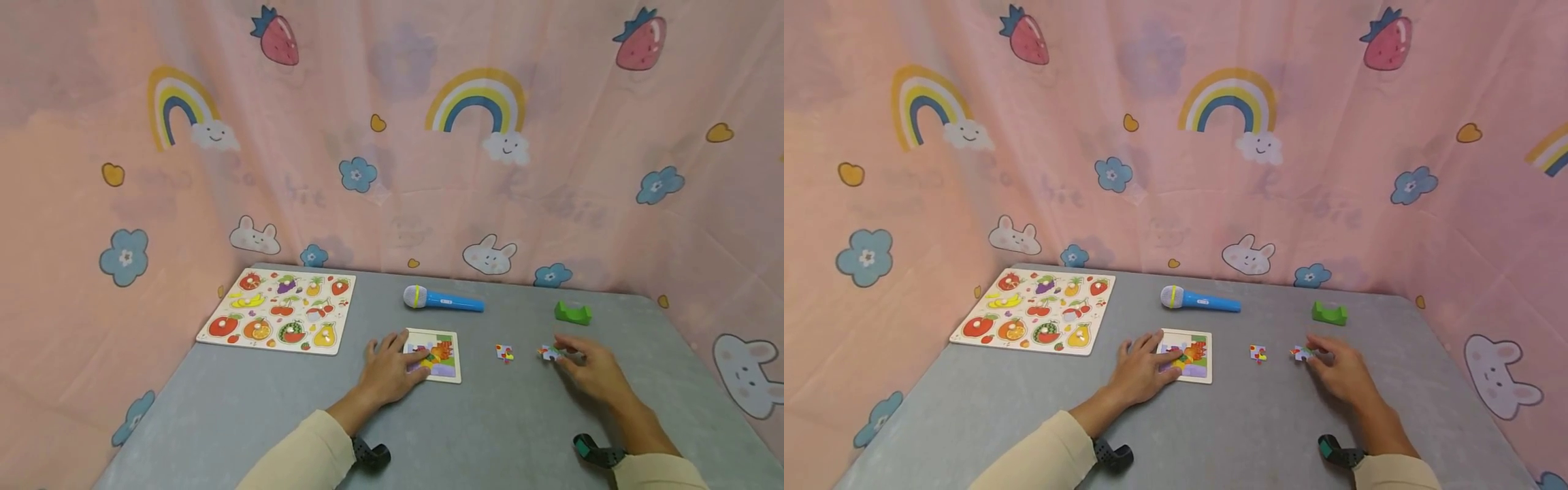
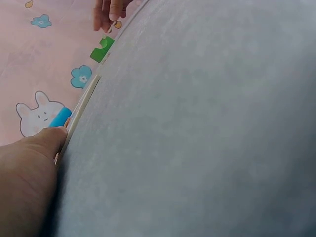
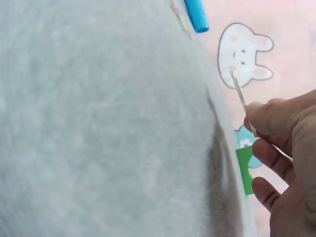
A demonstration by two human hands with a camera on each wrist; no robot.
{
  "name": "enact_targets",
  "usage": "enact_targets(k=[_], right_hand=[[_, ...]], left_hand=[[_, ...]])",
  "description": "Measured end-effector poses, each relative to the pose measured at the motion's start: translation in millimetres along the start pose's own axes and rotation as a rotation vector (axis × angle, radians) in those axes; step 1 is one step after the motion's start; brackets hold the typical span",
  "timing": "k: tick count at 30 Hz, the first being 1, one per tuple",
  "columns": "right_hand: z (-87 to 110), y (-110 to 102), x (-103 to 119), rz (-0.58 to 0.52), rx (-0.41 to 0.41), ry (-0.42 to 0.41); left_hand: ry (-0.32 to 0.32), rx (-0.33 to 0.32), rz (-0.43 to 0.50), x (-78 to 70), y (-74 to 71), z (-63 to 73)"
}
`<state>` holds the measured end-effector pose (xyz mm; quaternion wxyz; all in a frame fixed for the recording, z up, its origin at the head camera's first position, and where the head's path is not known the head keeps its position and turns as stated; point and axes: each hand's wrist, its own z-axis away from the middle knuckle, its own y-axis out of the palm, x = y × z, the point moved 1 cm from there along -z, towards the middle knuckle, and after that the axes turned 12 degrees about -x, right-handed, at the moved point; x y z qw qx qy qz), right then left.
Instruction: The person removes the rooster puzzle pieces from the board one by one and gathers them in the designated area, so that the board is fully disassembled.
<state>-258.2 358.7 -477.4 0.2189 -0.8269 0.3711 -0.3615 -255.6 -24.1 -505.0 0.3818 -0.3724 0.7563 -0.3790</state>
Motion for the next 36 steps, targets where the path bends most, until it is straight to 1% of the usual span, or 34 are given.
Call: enact_targets(k=[3, 7, 13, 18, 23, 26, 28, 31, 34, 36], right_hand=[[0.5, 1.8, -3.0, 0.014, 0.024, -0.001], [2.2, 2.5, -4.3, 0.041, 0.058, 0.027], [4.1, 2.6, -4.3, 0.042, 0.081, 0.054], [3.1, 0.4, -3.7, 0.047, 0.105, 0.117], [-2.5, -6.4, 3.8, 0.016, 0.077, 0.187], [-8.1, -11.0, 12.1, 0.002, 0.03, 0.182], [-12.1, -13.8, 19.9, -0.014, -0.009, 0.162], [-16.3, -14.1, 28.0, -0.044, -0.07, 0.17], [-20.7, -16.1, 39.8, -0.066, -0.092, 0.166], [-23.8, -18.5, 49.5, -0.07, -0.086, 0.148]], left_hand=[[0.008, -0.006, -0.005, 0.1, 0.0, 0.1], [0.017, -0.012, -0.007, 0.1, 0.5, 0.1], [0.014, -0.017, -0.007, 0.6, 1.8, 0.6], [0.013, -0.016, -0.009, 0.7, 2.9, 0.3], [0.012, -0.013, -0.005, -0.1, 2.1, 1.0], [0.008, -0.01, -0.002, -0.8, 1.2, 1.3], [0.008, -0.013, 0.002, -1.3, 0.3, 1.3], [0.008, -0.014, 0.005, -1.2, 0.0, 1.1], [0.013, -0.017, 0.001, -0.8, -0.1, 1.0], [0.013, -0.012, 0.0, -0.4, 0.0, 0.8]])
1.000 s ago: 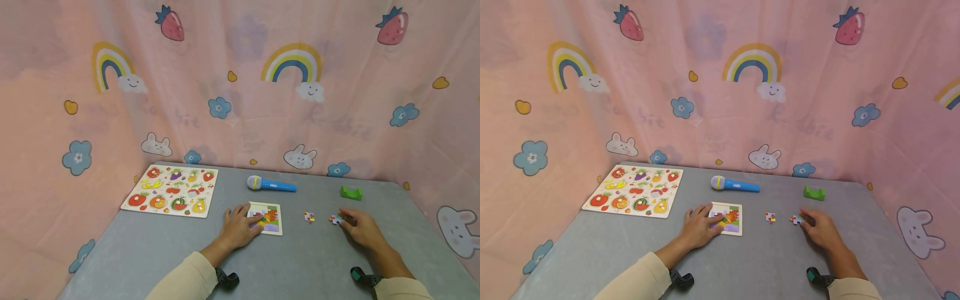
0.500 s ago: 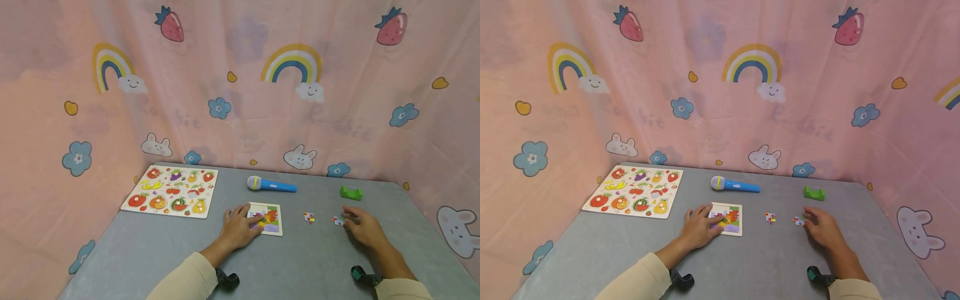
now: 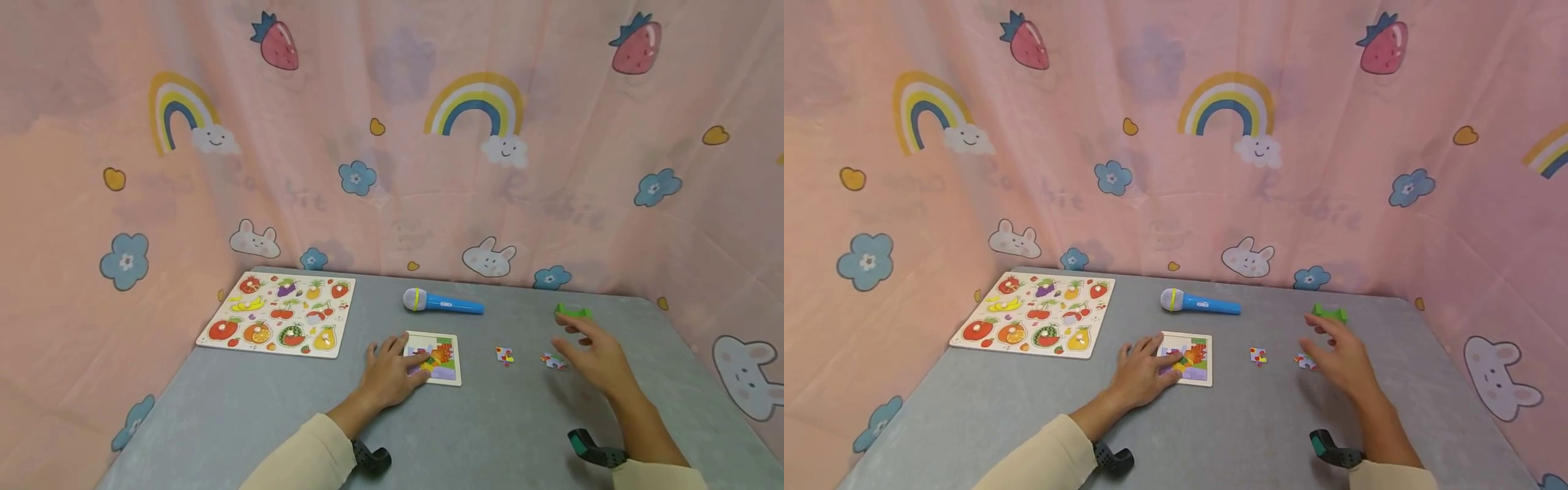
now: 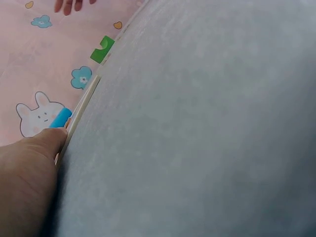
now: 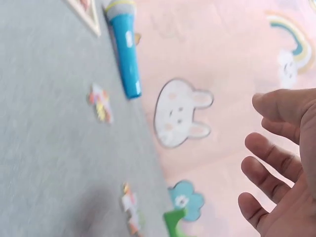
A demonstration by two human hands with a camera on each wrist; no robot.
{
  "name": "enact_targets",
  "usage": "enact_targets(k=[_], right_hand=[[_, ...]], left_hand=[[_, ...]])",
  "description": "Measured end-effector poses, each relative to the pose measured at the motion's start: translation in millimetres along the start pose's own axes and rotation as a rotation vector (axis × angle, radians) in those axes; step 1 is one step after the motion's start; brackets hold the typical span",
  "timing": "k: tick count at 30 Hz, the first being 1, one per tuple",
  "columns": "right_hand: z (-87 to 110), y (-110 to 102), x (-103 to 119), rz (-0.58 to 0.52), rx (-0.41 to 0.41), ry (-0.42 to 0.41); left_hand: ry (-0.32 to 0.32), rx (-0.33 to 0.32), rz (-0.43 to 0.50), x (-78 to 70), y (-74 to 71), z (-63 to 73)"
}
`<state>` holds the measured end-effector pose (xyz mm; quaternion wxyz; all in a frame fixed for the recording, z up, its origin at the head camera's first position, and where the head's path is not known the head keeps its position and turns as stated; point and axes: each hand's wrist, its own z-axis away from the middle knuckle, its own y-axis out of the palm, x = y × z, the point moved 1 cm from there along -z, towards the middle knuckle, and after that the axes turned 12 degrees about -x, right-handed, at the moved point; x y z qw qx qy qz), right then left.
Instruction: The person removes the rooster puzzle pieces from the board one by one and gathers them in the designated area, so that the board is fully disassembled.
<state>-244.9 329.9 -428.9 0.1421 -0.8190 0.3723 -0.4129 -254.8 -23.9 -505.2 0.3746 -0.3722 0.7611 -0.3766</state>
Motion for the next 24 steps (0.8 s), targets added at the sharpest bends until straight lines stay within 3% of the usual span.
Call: enact_targets(k=[10, 24], right_hand=[[-9.0, -3.3, 43.3, -0.027, 0.019, -0.048], [-17.6, 10.5, 68.0, -0.124, 0.062, -0.066]], left_hand=[[-0.005, -0.003, 0.007, 0.1, -0.8, 0.1], [-0.001, 0.005, 0.006, -1.3, -1.5, 1.2]])
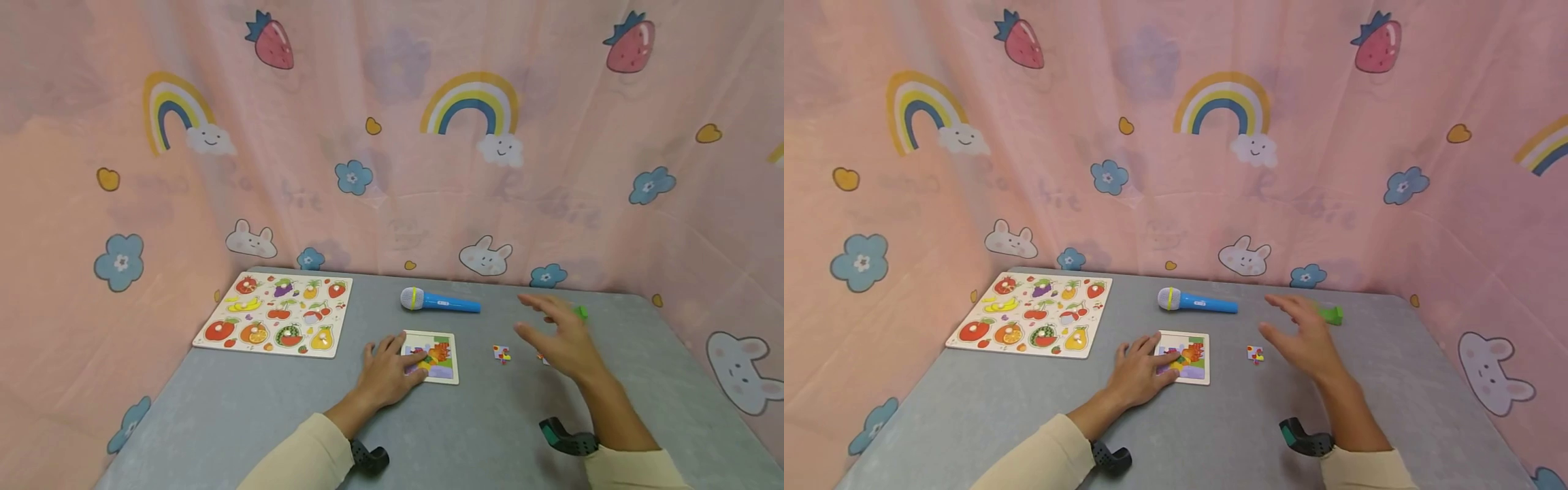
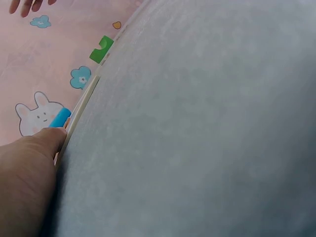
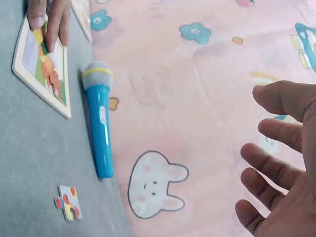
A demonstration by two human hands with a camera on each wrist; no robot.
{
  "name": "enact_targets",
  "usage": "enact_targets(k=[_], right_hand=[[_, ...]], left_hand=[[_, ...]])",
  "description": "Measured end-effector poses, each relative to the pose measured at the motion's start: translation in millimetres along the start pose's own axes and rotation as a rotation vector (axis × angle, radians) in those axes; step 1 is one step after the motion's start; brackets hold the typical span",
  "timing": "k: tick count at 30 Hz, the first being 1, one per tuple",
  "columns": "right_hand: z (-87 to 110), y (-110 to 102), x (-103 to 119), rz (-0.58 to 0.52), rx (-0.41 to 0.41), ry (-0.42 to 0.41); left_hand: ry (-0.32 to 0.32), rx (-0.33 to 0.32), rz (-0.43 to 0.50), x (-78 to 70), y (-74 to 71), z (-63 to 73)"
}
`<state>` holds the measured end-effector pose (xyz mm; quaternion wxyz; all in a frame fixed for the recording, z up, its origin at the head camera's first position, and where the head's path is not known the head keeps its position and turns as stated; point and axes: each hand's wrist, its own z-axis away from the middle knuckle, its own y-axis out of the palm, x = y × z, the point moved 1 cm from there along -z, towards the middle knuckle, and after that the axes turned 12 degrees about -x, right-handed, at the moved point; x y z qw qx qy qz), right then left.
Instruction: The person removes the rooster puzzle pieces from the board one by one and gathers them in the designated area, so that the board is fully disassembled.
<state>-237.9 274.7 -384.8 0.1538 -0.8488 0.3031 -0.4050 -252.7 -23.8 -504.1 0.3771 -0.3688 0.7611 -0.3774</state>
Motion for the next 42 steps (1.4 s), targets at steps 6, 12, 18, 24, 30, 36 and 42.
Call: enact_targets(k=[6, 12, 18, 24, 30, 36, 42], right_hand=[[-3.4, 14.3, 3.2, -0.064, 0.011, -0.015], [-4.5, 30.6, 7.5, -0.069, 0.026, -0.01], [-5.3, 44.8, 9.6, -0.075, 0.026, -0.015], [-4.9, 59.6, 6.0, -0.092, 0.035, -0.011], [-2.8, 75.3, 1.7, -0.086, 0.076, 0.053], [-0.8, 88.7, -5.6, -0.071, 0.106, 0.083], [3.9, 103.1, -13.2, -0.049, 0.131, 0.105]], left_hand=[[-0.001, -0.004, 0.003, 0.3, 0.9, -0.4], [-0.002, -0.001, -0.001, 0.1, 1.2, -1.0], [0.005, -0.009, 0.0, -0.4, 0.5, -0.6], [0.006, -0.016, 0.0, -0.3, 0.6, -0.8], [0.009, -0.011, 0.0, 0.1, 1.5, -0.7], [0.0, -0.001, 0.003, 0.0, 0.7, -0.7], [0.006, -0.006, -0.005, -0.3, 0.1, -0.3]])
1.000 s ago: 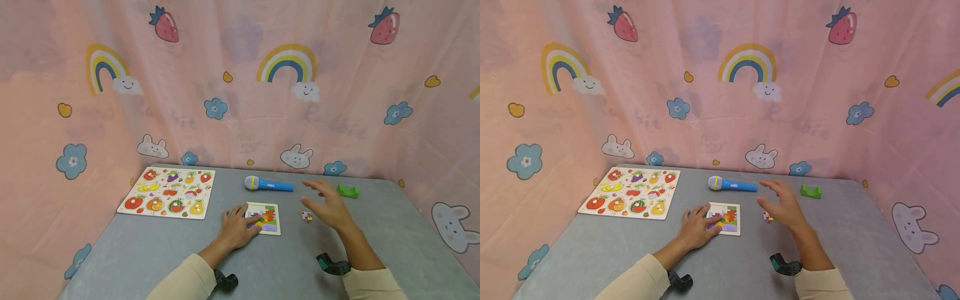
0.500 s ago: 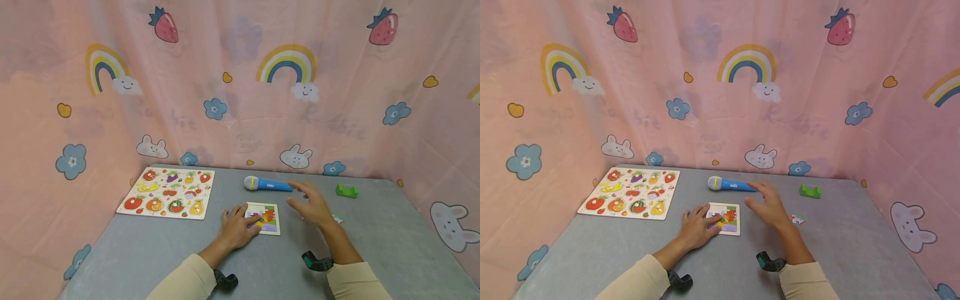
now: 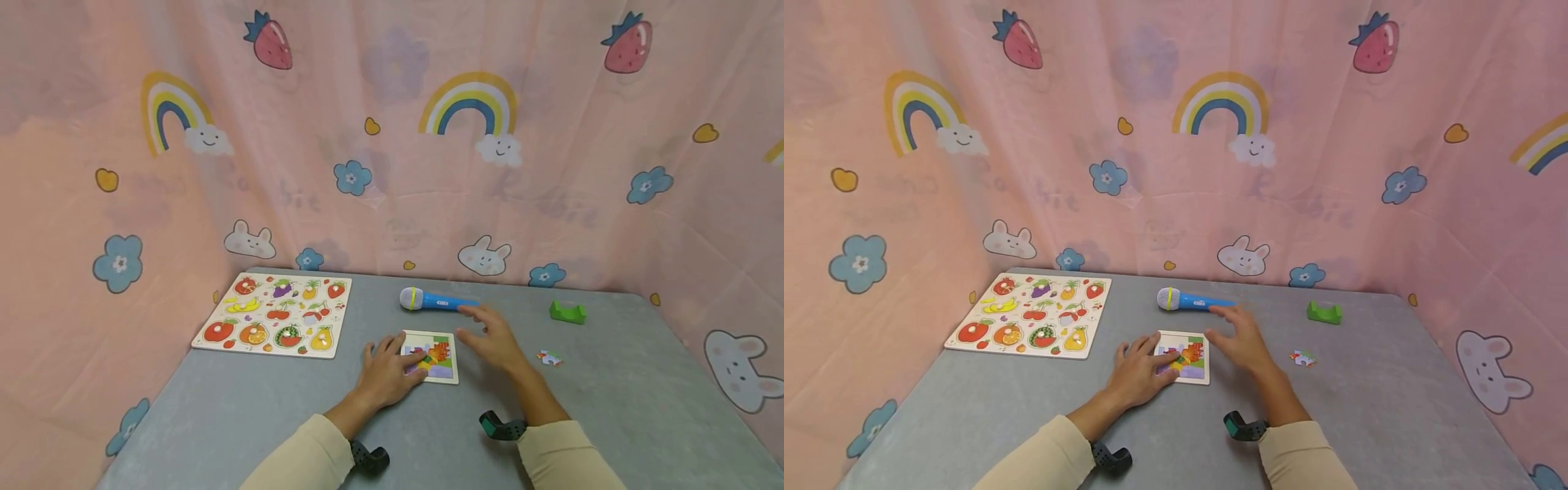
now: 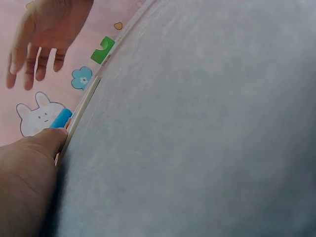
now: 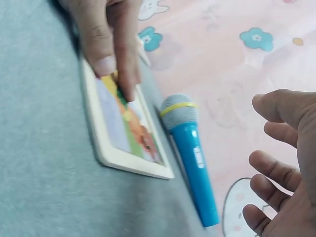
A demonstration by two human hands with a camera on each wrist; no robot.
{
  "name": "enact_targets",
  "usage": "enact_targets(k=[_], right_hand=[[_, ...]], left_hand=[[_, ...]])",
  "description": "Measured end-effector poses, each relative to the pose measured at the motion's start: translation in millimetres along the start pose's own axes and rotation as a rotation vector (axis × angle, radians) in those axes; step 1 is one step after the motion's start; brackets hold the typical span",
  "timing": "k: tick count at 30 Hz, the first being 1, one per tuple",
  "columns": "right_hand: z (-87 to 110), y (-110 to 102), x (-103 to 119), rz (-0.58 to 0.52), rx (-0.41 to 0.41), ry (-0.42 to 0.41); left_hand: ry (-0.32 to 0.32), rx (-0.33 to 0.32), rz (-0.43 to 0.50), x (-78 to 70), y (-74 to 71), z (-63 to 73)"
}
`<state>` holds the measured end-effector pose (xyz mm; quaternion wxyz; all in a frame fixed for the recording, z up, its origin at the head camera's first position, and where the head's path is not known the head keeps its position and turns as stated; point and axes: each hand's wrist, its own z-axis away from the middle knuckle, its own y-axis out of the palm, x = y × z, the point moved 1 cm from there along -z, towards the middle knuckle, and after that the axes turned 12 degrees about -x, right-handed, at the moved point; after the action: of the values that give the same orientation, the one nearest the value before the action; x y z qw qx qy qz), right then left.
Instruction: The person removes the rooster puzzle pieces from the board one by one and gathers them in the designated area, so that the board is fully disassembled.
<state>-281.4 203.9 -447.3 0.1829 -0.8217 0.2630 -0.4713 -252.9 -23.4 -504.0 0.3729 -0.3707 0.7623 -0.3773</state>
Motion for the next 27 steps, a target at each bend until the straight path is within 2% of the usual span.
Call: enact_targets(k=[7, 15, 23, 27], right_hand=[[2.4, 15.3, -8.2, 0.044, 0.047, 0.089], [3.6, 27.6, -14.9, 0.044, 0.085, 0.166], [5.5, 37.4, -20.8, 0.004, 0.102, 0.128], [5.9, 41.2, -22.6, 0.048, 0.112, 0.118]], left_hand=[[0.0, 0.001, -0.014, -0.4, -0.2, -0.3], [0.0, 0.002, -0.015, -0.7, 0.4, -0.1], [-0.005, -0.001, -0.014, -0.5, 0.8, 0.1], [-0.009, 0.002, -0.009, -0.6, 0.9, -0.1]])
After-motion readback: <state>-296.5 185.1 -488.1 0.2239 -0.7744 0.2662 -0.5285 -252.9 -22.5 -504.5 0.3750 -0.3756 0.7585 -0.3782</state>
